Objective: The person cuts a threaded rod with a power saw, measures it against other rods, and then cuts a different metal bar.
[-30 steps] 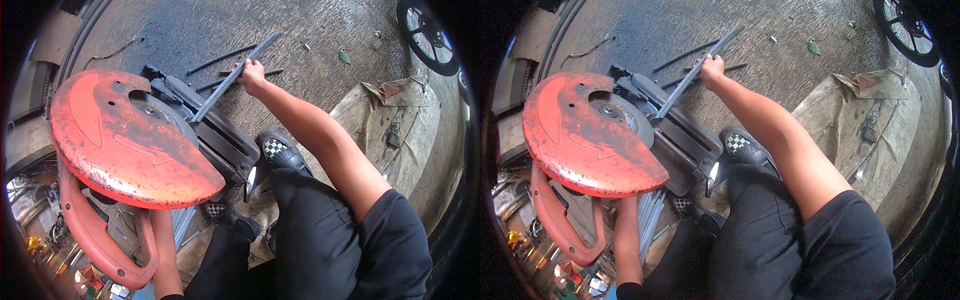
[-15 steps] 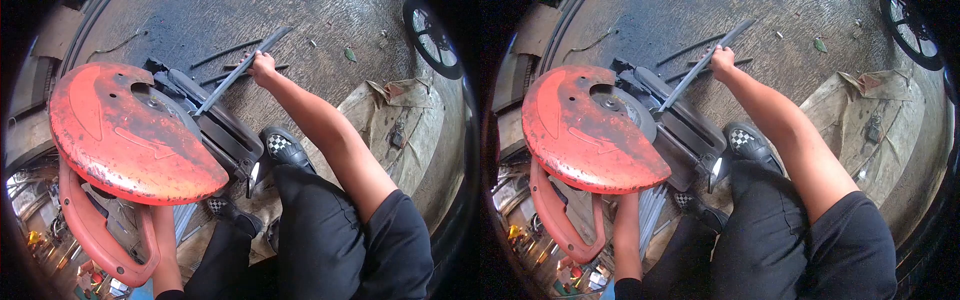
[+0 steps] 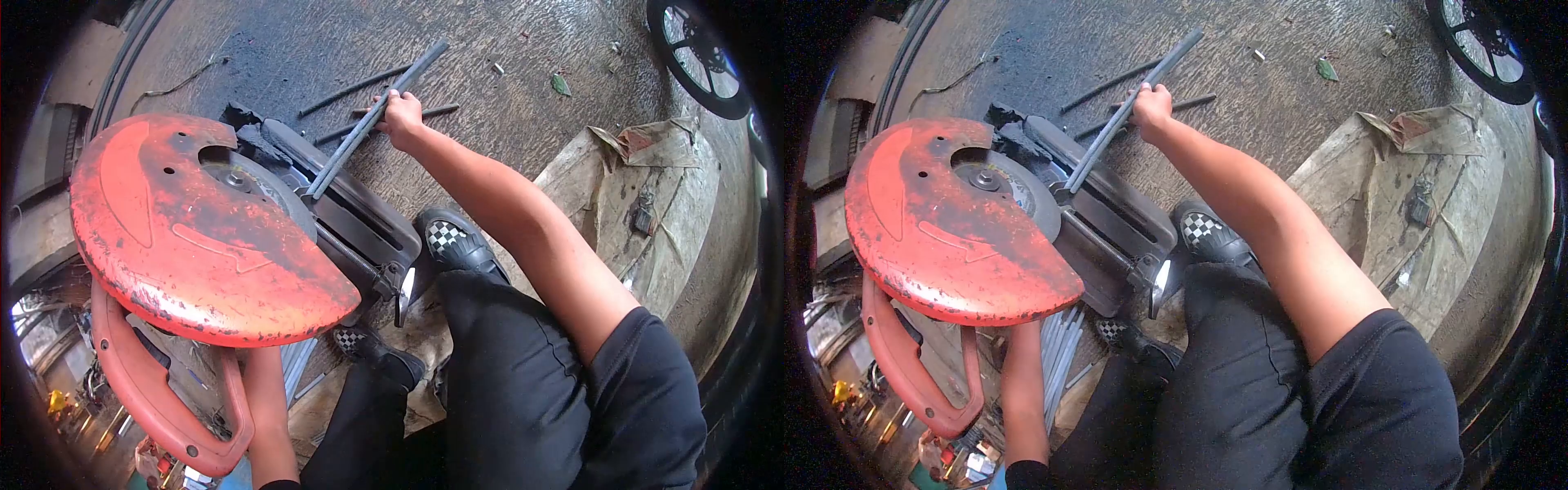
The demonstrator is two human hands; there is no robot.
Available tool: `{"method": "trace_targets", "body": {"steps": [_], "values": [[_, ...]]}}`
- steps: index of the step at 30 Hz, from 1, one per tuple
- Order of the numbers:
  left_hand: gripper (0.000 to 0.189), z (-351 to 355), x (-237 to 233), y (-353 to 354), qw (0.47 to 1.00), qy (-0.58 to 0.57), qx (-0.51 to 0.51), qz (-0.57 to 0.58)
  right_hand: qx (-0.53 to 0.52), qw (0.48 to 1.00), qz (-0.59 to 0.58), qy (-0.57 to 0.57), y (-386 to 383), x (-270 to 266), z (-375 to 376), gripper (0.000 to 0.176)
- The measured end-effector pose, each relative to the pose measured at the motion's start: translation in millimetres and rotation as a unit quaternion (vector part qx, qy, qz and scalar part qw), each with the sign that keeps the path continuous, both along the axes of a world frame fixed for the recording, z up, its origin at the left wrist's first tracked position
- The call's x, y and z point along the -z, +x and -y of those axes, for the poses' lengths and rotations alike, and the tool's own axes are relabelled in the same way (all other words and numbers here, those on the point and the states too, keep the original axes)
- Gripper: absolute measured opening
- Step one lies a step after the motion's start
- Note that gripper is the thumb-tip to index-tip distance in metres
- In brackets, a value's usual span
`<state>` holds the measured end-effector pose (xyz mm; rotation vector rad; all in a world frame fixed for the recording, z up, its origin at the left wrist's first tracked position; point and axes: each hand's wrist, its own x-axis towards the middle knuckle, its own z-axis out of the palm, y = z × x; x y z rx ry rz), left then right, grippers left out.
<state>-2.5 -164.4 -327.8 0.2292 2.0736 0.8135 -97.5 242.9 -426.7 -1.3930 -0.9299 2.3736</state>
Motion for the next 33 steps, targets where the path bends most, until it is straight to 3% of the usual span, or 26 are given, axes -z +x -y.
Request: {"method": "trace_targets", "body": {"steps": [4, 15, 21, 29, 30, 31, 33], "values": [[0.026, -2, -5, 3, 1.0, -0.005, 0.008, -0.002, -0.01, 0.992, 0.039, 0.121, -10, 40, -2, 0.024], [0.025, -17, -21, 9, 0.999, -0.018, 0.042, -0.003, -0.021, 0.999, -0.023, -0.011, 5, -5, -16, 0.021], [0.025, -13, -39, 14, 0.998, -0.041, 0.048, -0.008, -0.049, 0.997, -0.051, 0.032, 5, 3, -14, 0.016], [0.024, -14, -78, 20, 0.995, -0.084, 0.056, -0.024, -0.015, 0.995, -0.098, 0.008, 9, -1, -10, 0.018], [0.018, -20, -105, 35, 0.982, -0.065, -0.052, 0.167, -0.012, 0.995, -0.099, 0.004, 8, 0, -11, 0.018], [0.023, -33, -145, 45, 0.968, -0.065, 0.01, 0.244, -0.016, 0.996, -0.091, 0.014, 6, 1, -12, 0.019], [0.022, -61, -221, 56, 0.96, -0.083, 0.125, 0.236, -0.032, 0.996, -0.074, 0.038, 4, 2, -15, 0.019]]}}
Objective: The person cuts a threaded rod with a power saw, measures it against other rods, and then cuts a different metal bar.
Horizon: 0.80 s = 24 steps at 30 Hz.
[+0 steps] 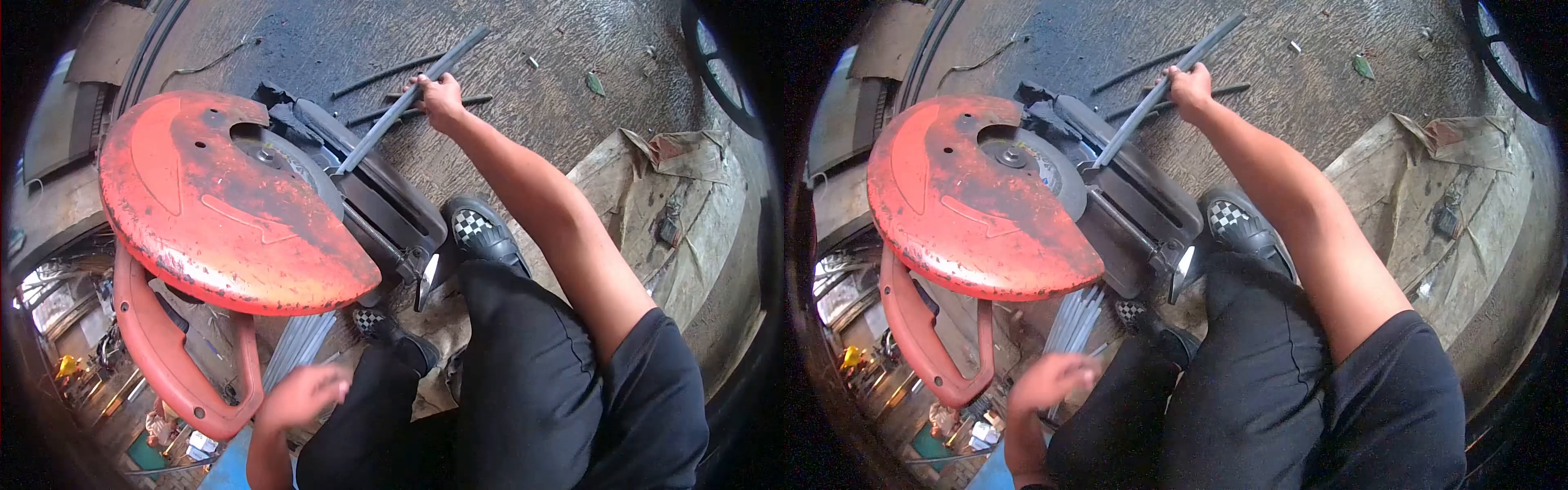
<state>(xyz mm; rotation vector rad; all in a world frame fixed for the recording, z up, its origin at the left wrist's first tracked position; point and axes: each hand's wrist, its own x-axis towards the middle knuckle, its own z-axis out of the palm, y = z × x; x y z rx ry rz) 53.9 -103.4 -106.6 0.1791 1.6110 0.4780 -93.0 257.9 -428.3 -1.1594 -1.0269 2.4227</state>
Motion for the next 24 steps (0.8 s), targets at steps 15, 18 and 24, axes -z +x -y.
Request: {"method": "trace_targets", "body": {"steps": [15, 18, 24], "values": [[0.035, -64, -98, -93, 0.651, 0.333, -0.033, -0.681, 0.013, 1.0, 0.012, 0.013, -7, 16, 1, 0.017], [0.033, -64, -101, -80, 0.715, 0.262, 0.083, -0.642, 0.024, 1.0, 0.015, 0.005, -6, 9, 1, 0.017], [0.026, -69, -44, -19, 0.683, 0.236, 0.172, -0.669, 0.017, 0.999, 0.021, 0.021, -6, 8, 1, 0.016]]}}
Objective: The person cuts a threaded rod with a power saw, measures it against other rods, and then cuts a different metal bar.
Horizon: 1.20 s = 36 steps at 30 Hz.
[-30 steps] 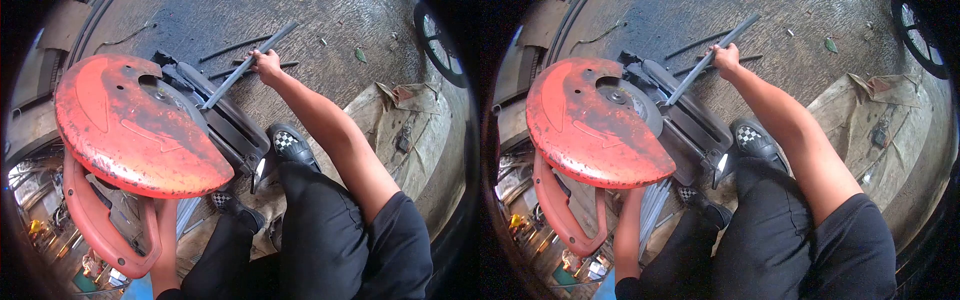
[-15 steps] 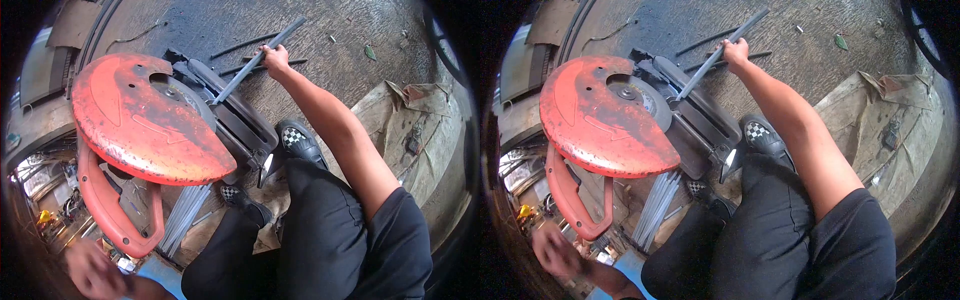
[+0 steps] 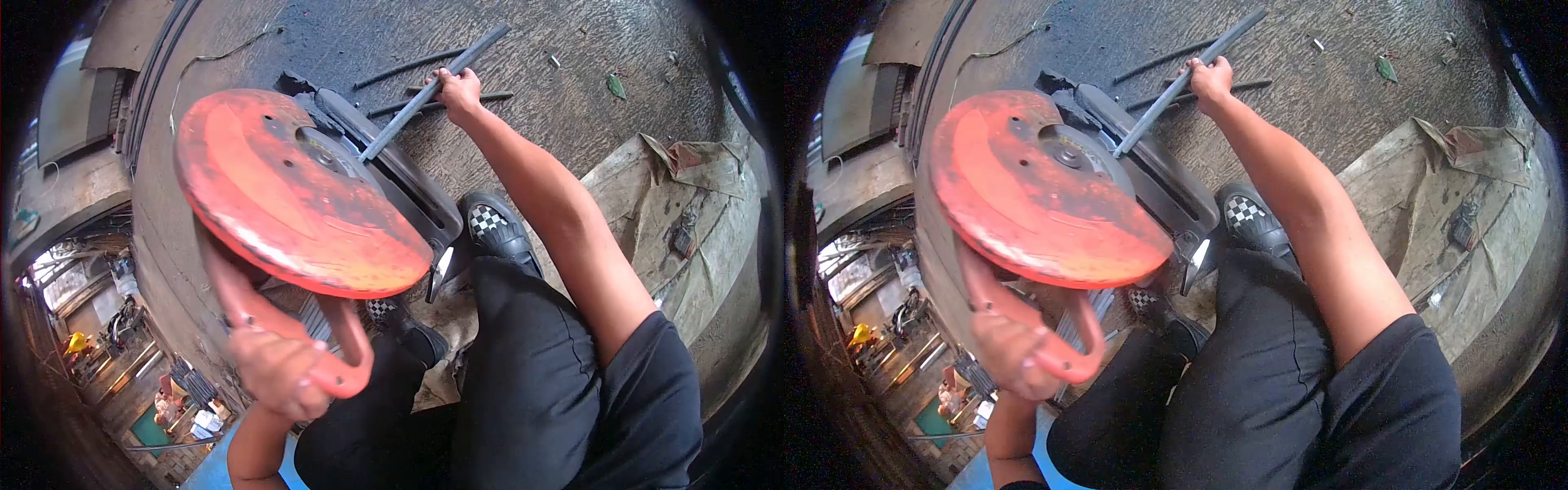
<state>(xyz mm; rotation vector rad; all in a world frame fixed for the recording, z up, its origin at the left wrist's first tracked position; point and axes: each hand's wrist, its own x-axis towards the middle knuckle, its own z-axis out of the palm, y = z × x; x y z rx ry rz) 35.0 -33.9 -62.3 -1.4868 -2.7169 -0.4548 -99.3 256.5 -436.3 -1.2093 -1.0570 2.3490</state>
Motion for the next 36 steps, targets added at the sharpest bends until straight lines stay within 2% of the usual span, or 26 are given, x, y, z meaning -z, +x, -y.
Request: {"method": "trace_targets", "body": {"steps": [2, 9, 30, 33, 36], "values": [[0.021, 3, 27, 16, 0.998, 0.008, 0.046, -0.045, 0.0, 1.0, 0.003, -0.003, 1, -1, 1, 0.016], [0.016, -8, 78, 46, 0.995, 0.005, 0.087, -0.038, -0.004, 1.0, 0.024, 0.01, 1, 0, -1, 0.016], [0.012, -13, 90, 52, 0.995, 0.002, 0.074, -0.073, 0.005, 1.0, 0.003, 0.014, -5, 15, 3, 0.016], [0.013, -14, 88, 52, 0.995, -0.004, 0.072, -0.076, 0.005, 0.999, -0.009, 0.032, -2, 7, 6, 0.018], [0.014, -13, 88, 53, 0.995, -0.007, 0.078, -0.062, 0.022, 0.999, -0.027, -0.01, -4, 1, 7, 0.026]]}}
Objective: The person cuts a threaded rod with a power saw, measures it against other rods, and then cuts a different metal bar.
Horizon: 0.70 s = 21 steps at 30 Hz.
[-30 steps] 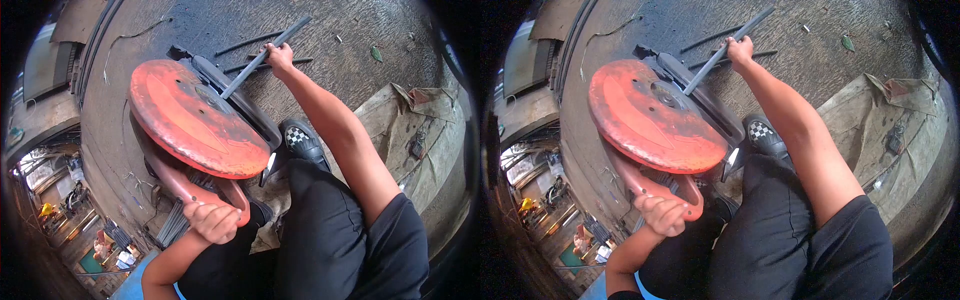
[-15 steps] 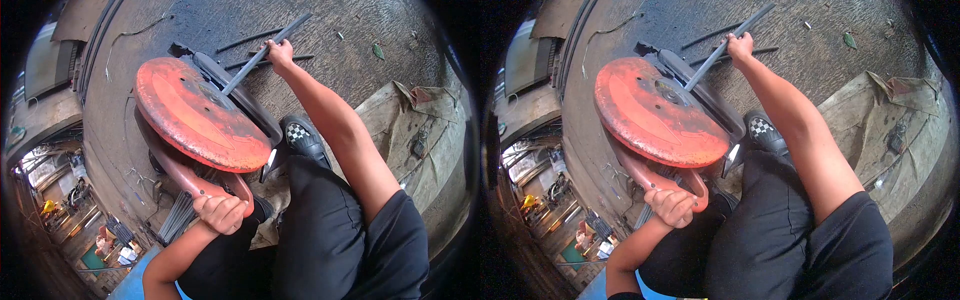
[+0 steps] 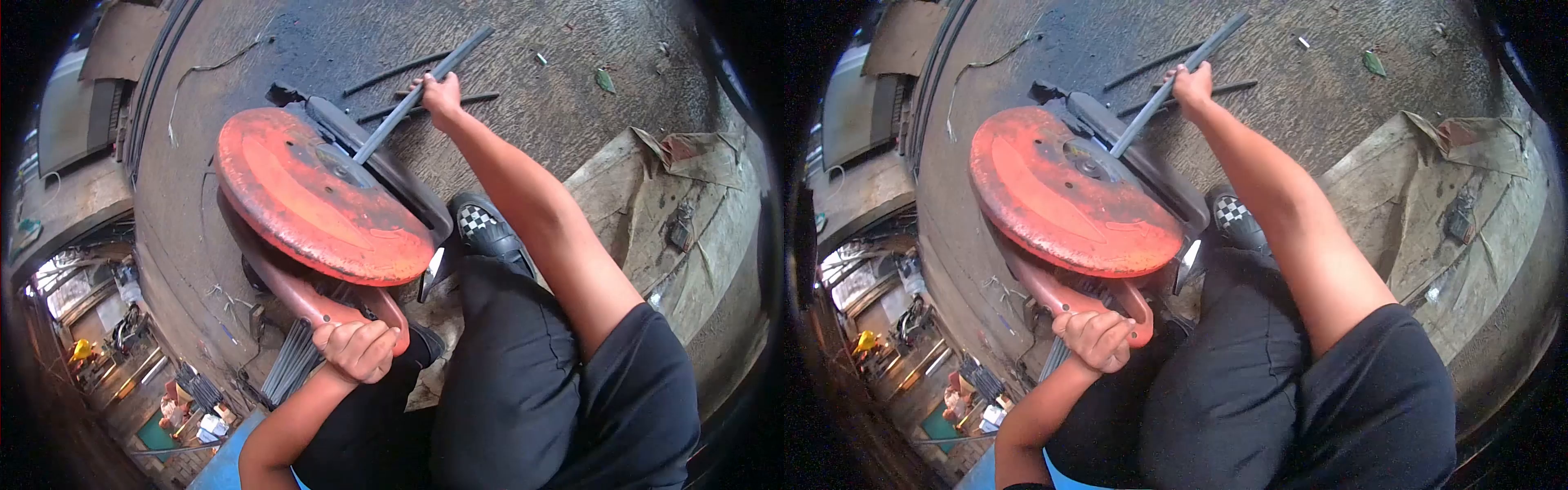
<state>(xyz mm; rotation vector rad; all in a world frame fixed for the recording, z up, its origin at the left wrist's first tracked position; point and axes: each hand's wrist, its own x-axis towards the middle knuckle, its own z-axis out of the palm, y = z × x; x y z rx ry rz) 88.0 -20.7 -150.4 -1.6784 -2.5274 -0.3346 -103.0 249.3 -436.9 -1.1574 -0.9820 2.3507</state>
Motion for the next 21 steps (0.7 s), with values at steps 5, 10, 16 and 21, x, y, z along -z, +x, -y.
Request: {"method": "trace_targets", "body": {"steps": [5, 10, 16, 21], "values": [[0.013, -3, -2, 0, 1.0, -0.015, -0.01, -0.008, -0.003, 0.999, -0.012, -0.029, 4, 0, 1, 0.021], [0.015, -21, -10, 12, 0.989, -0.145, 0.011, -0.002, 0.034, 0.998, -0.018, -0.052, 0, 5, 2, 0.016], [0.023, 4, 53, 104, 0.861, -0.354, 0.105, 0.351, -0.004, 1.0, 0.002, -0.026, 4, 8, -1, 0.015], [0.036, 36, 168, 128, 0.608, -0.205, -0.332, 0.691, -0.009, 0.999, 0.011, -0.035, 3, 4, -4, 0.015]]}}
